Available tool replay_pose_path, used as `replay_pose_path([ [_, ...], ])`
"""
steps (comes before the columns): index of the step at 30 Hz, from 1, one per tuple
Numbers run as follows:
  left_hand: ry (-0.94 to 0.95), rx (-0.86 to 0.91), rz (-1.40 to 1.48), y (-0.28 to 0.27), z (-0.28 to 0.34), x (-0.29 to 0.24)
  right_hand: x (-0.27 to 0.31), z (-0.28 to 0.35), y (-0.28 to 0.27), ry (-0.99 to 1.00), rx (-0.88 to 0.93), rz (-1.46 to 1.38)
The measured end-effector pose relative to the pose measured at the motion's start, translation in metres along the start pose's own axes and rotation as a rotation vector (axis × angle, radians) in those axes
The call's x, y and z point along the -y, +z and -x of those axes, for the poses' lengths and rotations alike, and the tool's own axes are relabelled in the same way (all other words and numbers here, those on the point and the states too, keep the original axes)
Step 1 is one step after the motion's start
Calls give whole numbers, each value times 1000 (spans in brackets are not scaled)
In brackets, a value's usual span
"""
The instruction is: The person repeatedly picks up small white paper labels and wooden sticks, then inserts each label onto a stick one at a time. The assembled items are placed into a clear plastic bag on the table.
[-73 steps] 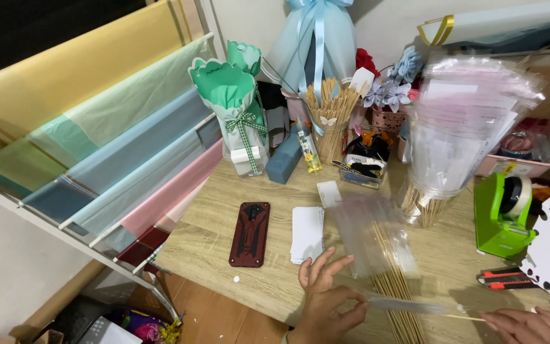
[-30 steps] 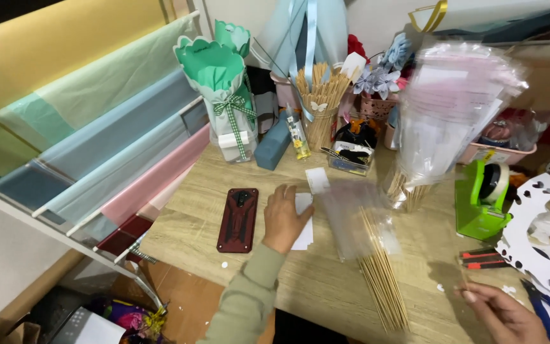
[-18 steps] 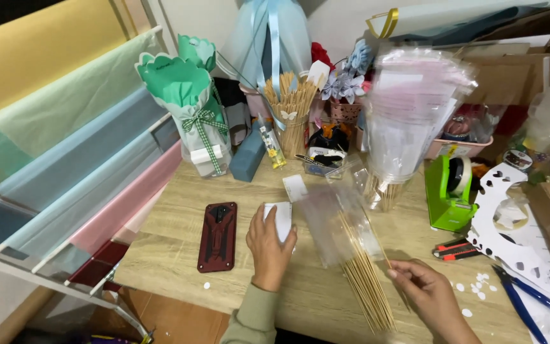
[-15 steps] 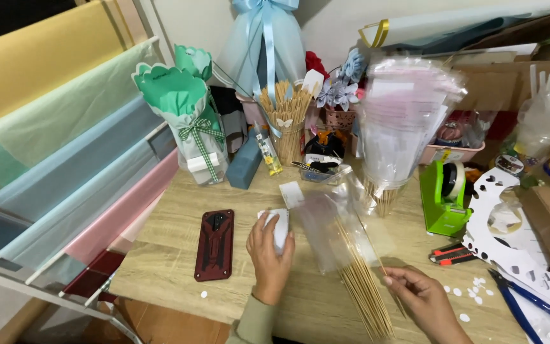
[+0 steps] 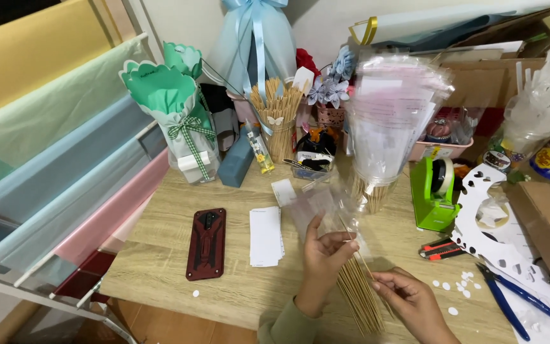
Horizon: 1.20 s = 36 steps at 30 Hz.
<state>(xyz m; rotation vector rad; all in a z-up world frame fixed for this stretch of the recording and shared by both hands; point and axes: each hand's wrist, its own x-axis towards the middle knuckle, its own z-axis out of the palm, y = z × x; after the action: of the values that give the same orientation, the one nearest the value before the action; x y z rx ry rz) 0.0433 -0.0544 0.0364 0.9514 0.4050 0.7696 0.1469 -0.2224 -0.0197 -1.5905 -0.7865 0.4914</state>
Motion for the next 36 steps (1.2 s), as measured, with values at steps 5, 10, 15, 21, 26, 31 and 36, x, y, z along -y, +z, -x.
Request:
replay_pose_path([
  [5, -2, -67, -62, -1, -4, 6, -17, 4, 2, 128, -21, -84],
  [10, -6, -89, -160, -3, -4, -3, -14, 3, 9, 166, 18, -133],
  [15, 159, -162, -621, -11, 6, -23, -8, -14, 8, 49, -58, 57],
  [21, 285, -266, -609, -35, 13, -3, 13, -28, 15, 109, -17, 426],
  [26, 165, -143, -509, -34, 17, -5, -18, -35, 27, -138, -1, 492],
  [31, 231, -155, -568, -48, 10, 9, 9, -43, 18, -160, -1, 477],
  [36, 191, -269, -554, -41, 18, -6, 58, -95, -19, -306, -141, 615],
])
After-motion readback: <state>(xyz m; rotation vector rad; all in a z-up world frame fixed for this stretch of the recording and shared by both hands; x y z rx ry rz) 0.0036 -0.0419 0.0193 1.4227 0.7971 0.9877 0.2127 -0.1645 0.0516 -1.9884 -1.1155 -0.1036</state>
